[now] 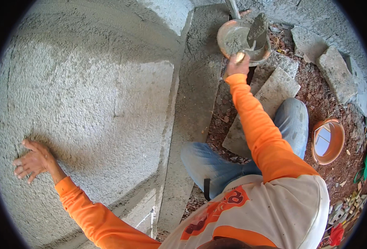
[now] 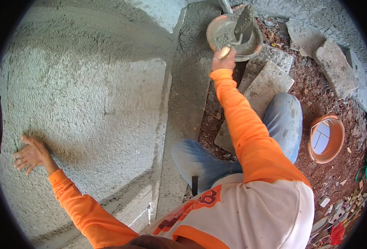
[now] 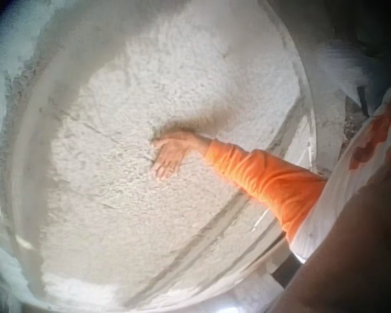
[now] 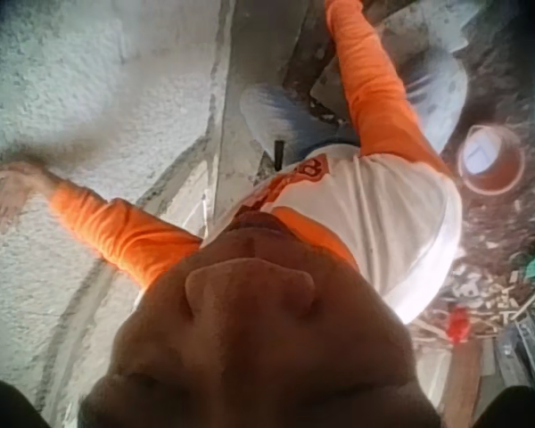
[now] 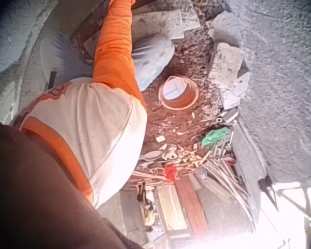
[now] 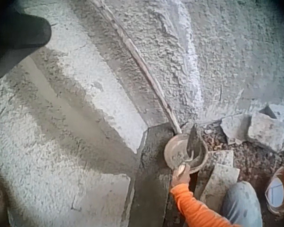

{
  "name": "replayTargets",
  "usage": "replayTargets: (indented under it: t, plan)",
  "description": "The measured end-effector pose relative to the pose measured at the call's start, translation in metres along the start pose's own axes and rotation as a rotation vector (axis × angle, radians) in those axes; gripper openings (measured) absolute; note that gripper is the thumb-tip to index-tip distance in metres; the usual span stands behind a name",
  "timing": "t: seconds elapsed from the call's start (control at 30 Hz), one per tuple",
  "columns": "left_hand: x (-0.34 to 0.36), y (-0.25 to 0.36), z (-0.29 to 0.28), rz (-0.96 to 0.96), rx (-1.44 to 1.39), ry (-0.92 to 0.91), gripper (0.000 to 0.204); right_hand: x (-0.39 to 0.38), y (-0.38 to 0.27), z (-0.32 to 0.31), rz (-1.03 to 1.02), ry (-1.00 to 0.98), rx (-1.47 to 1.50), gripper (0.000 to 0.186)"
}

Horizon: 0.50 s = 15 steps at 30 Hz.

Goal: The person smooths mortar along a wall groove using a trowel, scoops more mortar from a bowl with the trowel, and levels the wall surface using a wooden board.

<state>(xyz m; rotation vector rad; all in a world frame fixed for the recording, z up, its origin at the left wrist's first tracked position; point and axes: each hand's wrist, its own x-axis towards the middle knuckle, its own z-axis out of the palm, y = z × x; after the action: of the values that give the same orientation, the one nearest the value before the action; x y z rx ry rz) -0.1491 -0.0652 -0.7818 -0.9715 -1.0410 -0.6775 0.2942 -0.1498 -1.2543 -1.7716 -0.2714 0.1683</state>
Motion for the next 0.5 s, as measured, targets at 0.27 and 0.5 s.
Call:
replayTargets:
  t: [0.27,0.5]
  plan:
    - [0.003,0.005,-0.011,0.002,-0.063,-0.075,0.097,-0.171,-0.047,0.075,-0.04,-0.801,0.032,0.029]
    - [-0.005,0.006,0.0,0.0,-0.071,-0.077,0.099,-0.032,-0.004,-0.015,0.197,-0.338,-0.12,0.037]
